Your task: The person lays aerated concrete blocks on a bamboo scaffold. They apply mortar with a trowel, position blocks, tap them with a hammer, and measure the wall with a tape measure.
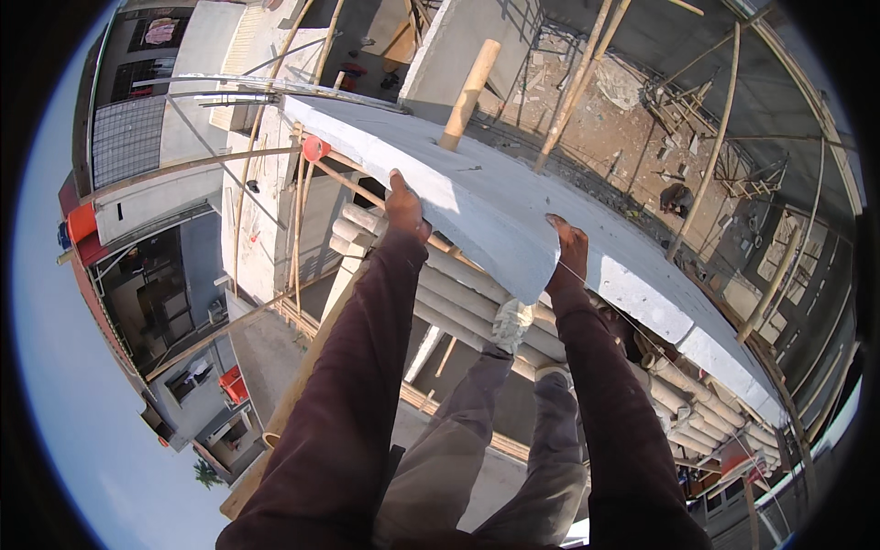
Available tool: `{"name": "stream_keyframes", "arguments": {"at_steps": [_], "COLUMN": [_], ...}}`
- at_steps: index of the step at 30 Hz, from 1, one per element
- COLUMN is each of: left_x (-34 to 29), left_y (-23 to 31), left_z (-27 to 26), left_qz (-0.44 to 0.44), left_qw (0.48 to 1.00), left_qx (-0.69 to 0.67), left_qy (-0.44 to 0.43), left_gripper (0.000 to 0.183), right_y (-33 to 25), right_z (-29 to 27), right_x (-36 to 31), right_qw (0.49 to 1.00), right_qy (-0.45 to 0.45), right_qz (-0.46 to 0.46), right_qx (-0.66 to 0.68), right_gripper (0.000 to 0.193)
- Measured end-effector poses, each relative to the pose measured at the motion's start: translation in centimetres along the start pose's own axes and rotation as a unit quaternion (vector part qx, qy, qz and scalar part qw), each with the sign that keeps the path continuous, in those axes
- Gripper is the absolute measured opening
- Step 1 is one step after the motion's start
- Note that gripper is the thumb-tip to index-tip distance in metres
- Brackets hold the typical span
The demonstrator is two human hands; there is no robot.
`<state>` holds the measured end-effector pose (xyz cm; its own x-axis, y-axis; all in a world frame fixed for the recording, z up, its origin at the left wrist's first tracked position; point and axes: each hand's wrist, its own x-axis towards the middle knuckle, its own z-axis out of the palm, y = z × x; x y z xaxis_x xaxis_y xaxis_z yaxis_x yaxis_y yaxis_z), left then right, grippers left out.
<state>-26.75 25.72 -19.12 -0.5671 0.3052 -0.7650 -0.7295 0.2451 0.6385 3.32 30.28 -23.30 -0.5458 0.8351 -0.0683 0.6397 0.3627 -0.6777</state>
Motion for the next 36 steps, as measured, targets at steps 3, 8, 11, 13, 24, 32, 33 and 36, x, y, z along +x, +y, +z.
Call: {"name": "stream_keyframes", "arguments": {"at_steps": [3, 8, 11, 13, 24, 32, 33, 36], "left_x": [0.8, 4.5, 4.6, 3.2, -0.3, -1.3, -1.3, -0.7], "left_y": [-0.5, -2.6, -3.9, -3.0, -0.2, 0.1, 0.1, 0.1], "left_z": [0.6, -1.0, -1.0, 0.5, 2.3, 3.2, 3.2, 2.8], "left_qz": [-0.013, 0.124, 0.117, 0.093, 0.067, 0.06, 0.058, 0.056], "left_qw": [0.995, 0.974, 0.972, 0.982, 0.981, 0.989, 0.989, 0.988], "left_qx": [0.063, 0.109, 0.093, 0.087, 0.075, 0.018, 0.014, 0.015], "left_qy": [0.077, 0.156, 0.182, 0.142, 0.164, 0.136, 0.137, 0.147], "left_gripper": [0.062, 0.079, 0.08, 0.079, 0.067, 0.061, 0.062, 0.064], "right_y": [1.0, 5.1, 4.3, 4.7, 9.3, 6.8, 6.8, 6.4], "right_z": [0.6, 4.5, 2.9, 2.5, 5.1, 3.5, 3.5, 3.5], "right_x": [-0.1, -0.3, -0.3, -0.5, -0.7, -0.2, 0.0, 0.1], "right_qw": [0.999, 0.941, 0.902, 0.952, 0.984, 0.903, 0.906, 0.937], "right_qy": [0.026, -0.022, -0.078, -0.041, -0.047, -0.051, -0.046, -0.031], "right_qz": [-0.015, 0.086, 0.144, 0.093, -0.078, 0.173, 0.172, 0.145], "right_qx": [0.035, 0.326, 0.4, 0.289, -0.153, 0.389, 0.384, 0.317], "right_gripper": [0.048, 0.043, 0.039, 0.036, 0.034, 0.035, 0.036, 0.039]}}
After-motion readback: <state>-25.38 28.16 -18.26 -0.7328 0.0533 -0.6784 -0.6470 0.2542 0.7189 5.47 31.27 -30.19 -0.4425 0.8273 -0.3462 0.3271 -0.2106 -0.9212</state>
